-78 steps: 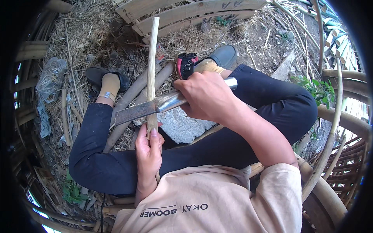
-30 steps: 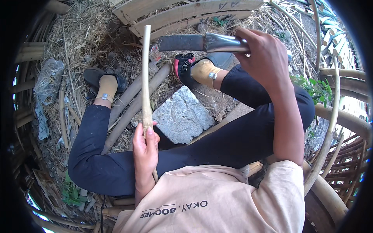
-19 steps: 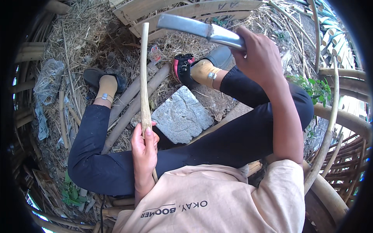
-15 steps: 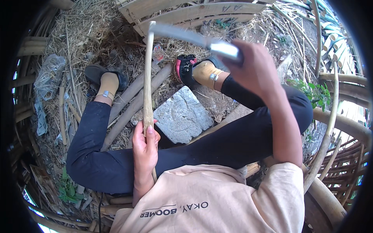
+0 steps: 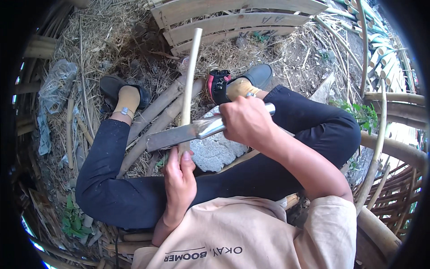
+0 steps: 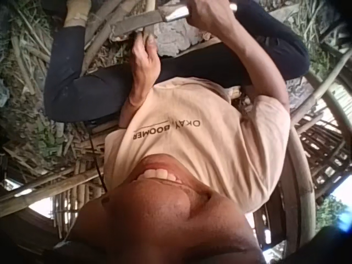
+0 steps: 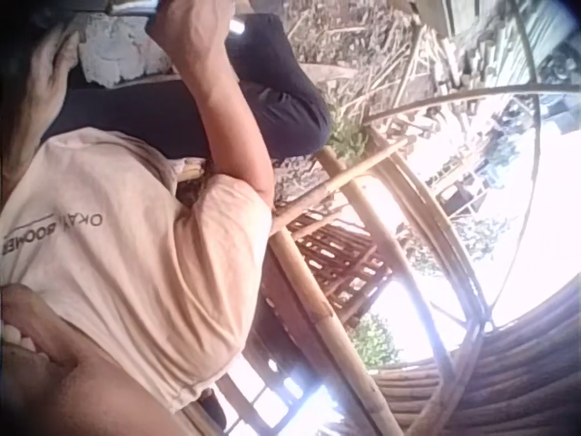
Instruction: The person uses a cleaver to shave a thin wooden stick by hand, rotating the stick to smooth different sides and removing outer bark and slivers.
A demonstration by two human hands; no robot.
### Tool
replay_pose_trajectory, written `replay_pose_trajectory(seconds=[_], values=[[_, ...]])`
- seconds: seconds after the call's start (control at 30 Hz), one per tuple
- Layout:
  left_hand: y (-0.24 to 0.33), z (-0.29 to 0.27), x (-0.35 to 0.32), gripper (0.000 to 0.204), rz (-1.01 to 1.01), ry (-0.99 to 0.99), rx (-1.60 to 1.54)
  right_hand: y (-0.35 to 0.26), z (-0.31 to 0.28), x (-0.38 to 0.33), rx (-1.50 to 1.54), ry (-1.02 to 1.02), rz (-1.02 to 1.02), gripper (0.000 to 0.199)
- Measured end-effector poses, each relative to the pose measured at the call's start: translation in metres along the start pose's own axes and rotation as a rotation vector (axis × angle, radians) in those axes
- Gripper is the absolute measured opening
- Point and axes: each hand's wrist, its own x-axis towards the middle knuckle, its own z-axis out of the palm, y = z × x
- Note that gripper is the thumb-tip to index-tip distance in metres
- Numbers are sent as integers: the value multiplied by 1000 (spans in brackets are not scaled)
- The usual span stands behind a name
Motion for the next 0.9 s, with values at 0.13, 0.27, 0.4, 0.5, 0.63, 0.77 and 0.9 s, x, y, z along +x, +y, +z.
replay_pose_trajectory(seconds=[0.13,0.27,0.4,0.5,0.63,0.77,0.9], values=[[-4,5,-13,23,-54,-82,-24,22,-5,18,-62,133,160,12],[-5,7,-15,22,-14,-176,3,80,-25,33,-126,197,308,22],[-3,4,-12,21,-16,-139,-116,63,-54,37,0,229,337,25],[-4,-7,-2,17,-82,-58,-234,39,-59,25,166,155,335,24],[-7,-17,6,20,-104,18,-389,10,-44,9,383,-3,201,22],[-3,-14,5,23,-91,-52,-369,-3,-26,13,179,-101,-8,18],[3,-8,4,24,-61,-27,-267,5,-27,26,-46,-7,9,12]])
